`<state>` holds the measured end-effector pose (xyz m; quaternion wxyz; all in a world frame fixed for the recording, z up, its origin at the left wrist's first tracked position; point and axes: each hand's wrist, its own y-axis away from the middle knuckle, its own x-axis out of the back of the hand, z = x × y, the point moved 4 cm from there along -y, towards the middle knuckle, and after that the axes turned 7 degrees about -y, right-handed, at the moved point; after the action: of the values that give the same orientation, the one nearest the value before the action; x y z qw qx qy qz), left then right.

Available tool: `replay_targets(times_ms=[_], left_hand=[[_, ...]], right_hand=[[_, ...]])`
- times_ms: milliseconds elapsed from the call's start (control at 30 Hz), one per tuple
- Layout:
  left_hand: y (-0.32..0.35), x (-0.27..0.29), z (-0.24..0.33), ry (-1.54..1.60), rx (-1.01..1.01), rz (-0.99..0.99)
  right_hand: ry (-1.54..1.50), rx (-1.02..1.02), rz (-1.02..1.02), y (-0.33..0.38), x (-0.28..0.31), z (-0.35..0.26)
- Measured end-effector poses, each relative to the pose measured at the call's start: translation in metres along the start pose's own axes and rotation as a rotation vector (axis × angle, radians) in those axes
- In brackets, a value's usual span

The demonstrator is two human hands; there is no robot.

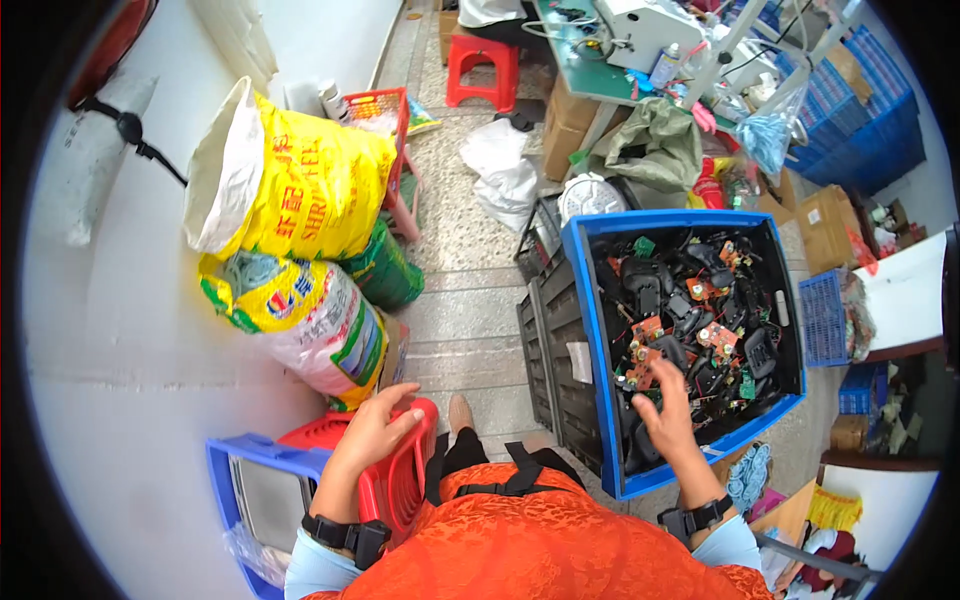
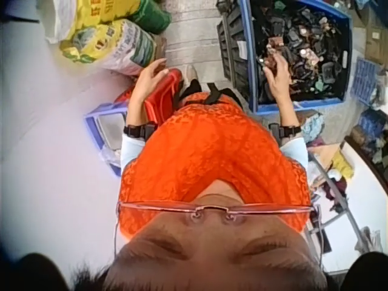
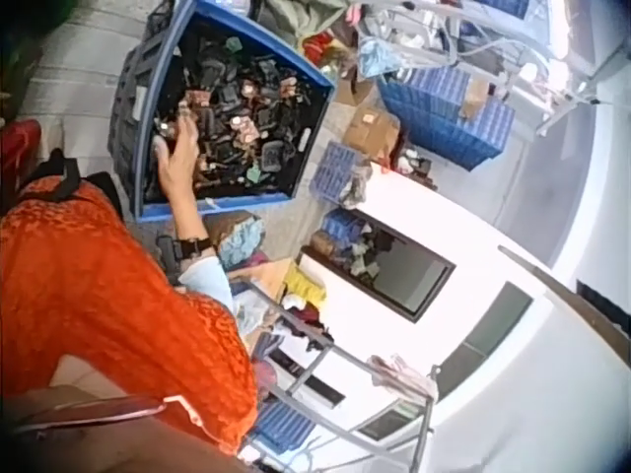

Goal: The recorder collects parts from bins, uses a small machine to press parts together, and organizes components into bags.

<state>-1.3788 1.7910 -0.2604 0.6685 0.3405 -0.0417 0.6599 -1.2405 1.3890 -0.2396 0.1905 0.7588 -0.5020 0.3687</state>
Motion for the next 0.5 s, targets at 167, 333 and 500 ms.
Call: replay_targets(times_ms=[167,333,500], left_hand=[[-0.033,0.030,0.005,0.018,-0.019,-0.073],[-0.079,0.062,0.027,0.040,-0.077,-0.070],[-0.130,0.094,0.017,0.010,-0.014,-0.122]], right_hand=[[0.143,-0.079,-0.091,0.001,-0.002,-0.028],[0.163,-0.056,-0.018,-0.060,-0.017,-0.030],[0.235,-0.042,0.027,-0.149,-0.051,-0.047]])
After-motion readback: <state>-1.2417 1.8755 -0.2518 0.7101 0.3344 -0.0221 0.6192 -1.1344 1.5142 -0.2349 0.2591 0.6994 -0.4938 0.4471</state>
